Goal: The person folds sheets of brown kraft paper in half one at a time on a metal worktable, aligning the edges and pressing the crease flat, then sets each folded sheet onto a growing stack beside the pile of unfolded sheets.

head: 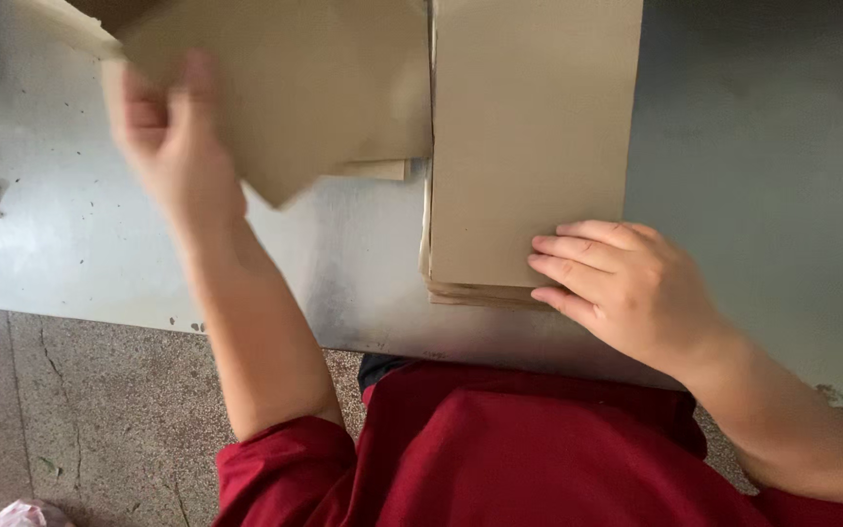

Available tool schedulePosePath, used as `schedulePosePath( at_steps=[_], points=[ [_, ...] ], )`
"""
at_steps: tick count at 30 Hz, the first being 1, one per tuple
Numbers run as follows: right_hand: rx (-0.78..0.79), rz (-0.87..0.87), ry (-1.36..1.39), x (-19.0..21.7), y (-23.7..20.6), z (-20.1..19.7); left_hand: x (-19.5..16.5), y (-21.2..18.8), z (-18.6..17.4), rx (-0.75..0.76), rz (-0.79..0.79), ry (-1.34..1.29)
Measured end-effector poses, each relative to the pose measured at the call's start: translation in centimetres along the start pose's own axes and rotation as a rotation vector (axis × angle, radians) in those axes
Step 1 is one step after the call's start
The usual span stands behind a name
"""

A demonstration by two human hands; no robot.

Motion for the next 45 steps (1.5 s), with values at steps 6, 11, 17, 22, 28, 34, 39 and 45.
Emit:
schedulePosePath(
  at_steps=[6, 11, 17, 22, 28, 34, 39, 45],
  points=[
    [-0.012, -0.036, 0.031, 0.5, 0.2, 0.1, -5.9, 2.1, -4.0, 0.042, 0.044, -0.363],
    [-0.024, -0.013, 0.029, 0.7, 0.2, -0.3, -5.4, 1.0, -3.9, -0.075, 0.056, -0.135],
    [0.001, -0.024, -0.003, 0.8, 0.4, -0.3, -3.2, -5.0, 2.4, -0.319, 0.017, -0.261],
    [-0.003, -0.012, 0.047, 1.0, 0.6, -0.7, -3.1, -8.7, 4.8, -0.262, 0.005, 0.058],
    [0.002, -0.018, 0.057, 1.1, 0.7, -0.4, 0.4, -9.4, 2.3, -0.226, -0.228, -0.287],
    [0.008, -0.001, 0.039, 1.1, 0.3, -0.2, -0.1, -11.1, 4.6, 0.082, -0.204, 0.322],
    [0.014, -0.004, 0.034, 1.0, 0.5, -0.1, -0.8, -10.1, 4.6, 0.051, -0.404, 0.490],
    [-0.009, 0.006, 0.049, 0.9, 0.8, -0.2, -0.6, -9.3, 4.4, 0.078, -0.368, 0.125]
  ],
)
Point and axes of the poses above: each hand's wrist, its own y-axis towards the middle knuckle, its own z-axis out of the palm, x = y × z, the point moved 6 cm from there along y, towards the middle knuckle, and after that the axes turned 3 degrees about -y, right-handed, at the moved point
